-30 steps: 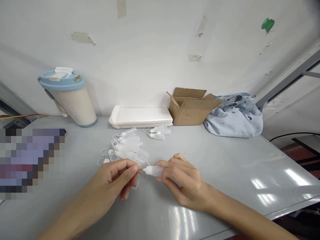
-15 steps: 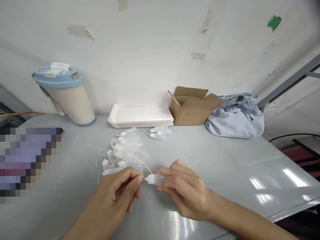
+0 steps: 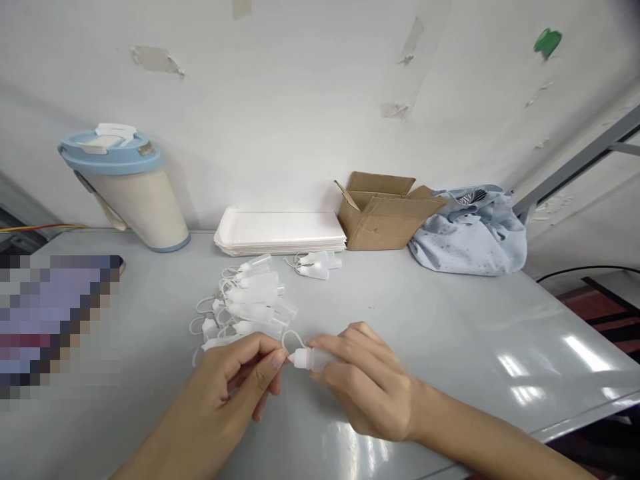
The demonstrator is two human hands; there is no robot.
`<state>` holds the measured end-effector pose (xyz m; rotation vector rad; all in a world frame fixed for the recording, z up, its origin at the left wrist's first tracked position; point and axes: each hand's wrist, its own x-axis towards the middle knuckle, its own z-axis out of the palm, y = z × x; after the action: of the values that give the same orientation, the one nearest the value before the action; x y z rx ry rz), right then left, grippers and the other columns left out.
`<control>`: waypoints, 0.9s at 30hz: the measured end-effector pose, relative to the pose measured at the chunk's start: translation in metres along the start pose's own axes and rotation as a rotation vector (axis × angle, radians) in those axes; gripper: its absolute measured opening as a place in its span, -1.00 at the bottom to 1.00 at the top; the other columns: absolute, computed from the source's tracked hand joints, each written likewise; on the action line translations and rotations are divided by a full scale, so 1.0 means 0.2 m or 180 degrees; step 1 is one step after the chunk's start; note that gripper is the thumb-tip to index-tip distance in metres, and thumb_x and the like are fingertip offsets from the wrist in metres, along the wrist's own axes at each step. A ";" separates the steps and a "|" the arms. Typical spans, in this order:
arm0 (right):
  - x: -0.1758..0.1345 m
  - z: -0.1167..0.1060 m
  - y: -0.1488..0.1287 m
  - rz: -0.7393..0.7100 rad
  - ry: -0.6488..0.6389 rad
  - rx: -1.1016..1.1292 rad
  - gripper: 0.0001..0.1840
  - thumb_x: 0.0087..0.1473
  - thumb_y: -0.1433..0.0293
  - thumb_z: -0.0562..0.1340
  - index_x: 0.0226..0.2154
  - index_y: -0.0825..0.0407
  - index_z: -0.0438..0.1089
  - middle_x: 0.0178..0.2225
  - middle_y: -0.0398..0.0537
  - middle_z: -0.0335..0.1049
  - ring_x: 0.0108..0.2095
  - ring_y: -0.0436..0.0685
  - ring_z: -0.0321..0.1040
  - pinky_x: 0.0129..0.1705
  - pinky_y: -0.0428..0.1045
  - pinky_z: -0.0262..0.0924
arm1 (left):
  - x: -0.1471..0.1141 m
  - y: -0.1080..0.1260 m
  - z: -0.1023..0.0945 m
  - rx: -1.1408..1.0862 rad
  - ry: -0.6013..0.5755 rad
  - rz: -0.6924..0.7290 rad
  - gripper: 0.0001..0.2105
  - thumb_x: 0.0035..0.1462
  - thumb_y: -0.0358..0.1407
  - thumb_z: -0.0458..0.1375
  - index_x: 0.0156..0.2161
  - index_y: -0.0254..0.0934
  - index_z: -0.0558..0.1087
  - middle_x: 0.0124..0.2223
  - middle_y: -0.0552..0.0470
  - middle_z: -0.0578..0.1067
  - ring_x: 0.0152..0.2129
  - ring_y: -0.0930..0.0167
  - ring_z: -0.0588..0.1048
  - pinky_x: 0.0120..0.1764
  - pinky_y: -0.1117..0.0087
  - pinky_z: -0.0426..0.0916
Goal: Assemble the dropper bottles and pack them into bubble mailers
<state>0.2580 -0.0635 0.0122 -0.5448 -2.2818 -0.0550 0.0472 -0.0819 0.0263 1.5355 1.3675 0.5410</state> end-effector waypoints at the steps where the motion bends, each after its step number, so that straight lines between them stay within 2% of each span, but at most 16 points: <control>1: 0.00 0.00 0.00 0.0147 0.0020 0.0097 -0.89 0.19 0.53 0.10 -0.21 0.09 0.27 -0.23 0.18 0.48 -0.41 0.11 0.34 -0.43 0.02 0.19 | 0.00 0.01 0.00 0.0038 0.0127 0.0013 -0.59 0.17 0.07 -0.05 -0.52 -0.18 0.32 -0.61 0.15 0.29 -0.64 0.45 0.30 -0.58 0.49 0.19; 4: 0.02 -0.01 0.01 0.0622 -0.0057 0.0402 -0.80 0.26 0.33 0.10 -0.12 0.11 0.25 -0.33 0.06 0.46 -0.37 0.10 0.34 -0.36 0.01 0.28 | -0.02 0.05 0.00 0.0160 0.0676 0.0002 -0.61 0.15 0.05 -0.04 -0.51 -0.17 0.35 -0.62 0.16 0.27 -0.64 0.45 0.28 -0.60 0.51 0.18; 7: 0.02 -0.01 0.03 0.0787 -0.0230 0.0489 -0.77 0.30 0.33 0.05 -0.15 0.15 0.30 -0.45 -0.04 0.39 -0.50 0.04 0.23 -0.42 -0.03 0.24 | -0.03 0.09 0.01 0.0218 0.0911 0.0056 -0.63 0.15 0.02 -0.02 -0.53 -0.17 0.35 -0.62 0.16 0.26 -0.63 0.45 0.26 -0.58 0.51 0.19; 9: 0.01 -0.01 0.03 0.0727 -0.0215 0.0478 -0.76 0.30 0.35 0.05 -0.15 0.18 0.33 -0.45 -0.02 0.38 -0.50 0.04 0.19 -0.43 -0.02 0.22 | -0.03 0.09 0.01 0.0168 0.0865 0.0043 -0.62 0.16 0.02 -0.02 -0.53 -0.17 0.34 -0.62 0.16 0.26 -0.63 0.45 0.26 -0.59 0.51 0.17; 13: 0.01 0.00 0.03 0.0547 -0.0026 0.0444 -0.78 0.24 0.44 0.14 -0.09 0.22 0.32 -0.35 0.09 0.43 -0.41 0.09 0.25 -0.37 0.00 0.27 | -0.02 0.08 0.02 -0.0015 0.0692 -0.0005 -0.62 0.17 0.01 -0.04 -0.53 -0.19 0.29 -0.61 0.17 0.23 -0.64 0.47 0.26 -0.58 0.50 0.15; 18: 0.00 0.02 0.03 0.0450 0.0169 0.0542 -0.77 0.22 0.48 0.15 -0.06 0.20 0.31 -0.34 0.09 0.45 -0.38 0.10 0.32 -0.37 0.01 0.32 | -0.02 0.08 0.03 -0.0054 0.0594 -0.0046 -0.62 0.18 -0.01 -0.07 -0.53 -0.20 0.26 -0.60 0.19 0.21 -0.64 0.48 0.27 -0.55 0.49 0.17; 27: -0.02 0.04 0.02 0.0414 0.0155 0.0751 -0.70 0.23 0.49 0.15 0.02 0.20 0.26 -0.33 0.11 0.44 -0.39 0.10 0.32 -0.39 0.01 0.33 | -0.02 0.04 0.05 0.0104 0.0480 -0.0009 -0.61 0.21 -0.02 -0.11 -0.54 -0.19 0.24 -0.61 0.19 0.21 -0.65 0.47 0.27 -0.56 0.47 0.12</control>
<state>0.2563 -0.0601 0.0033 -0.5587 -2.1624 0.2592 0.0585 -0.0889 0.0307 1.5443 1.4991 0.6467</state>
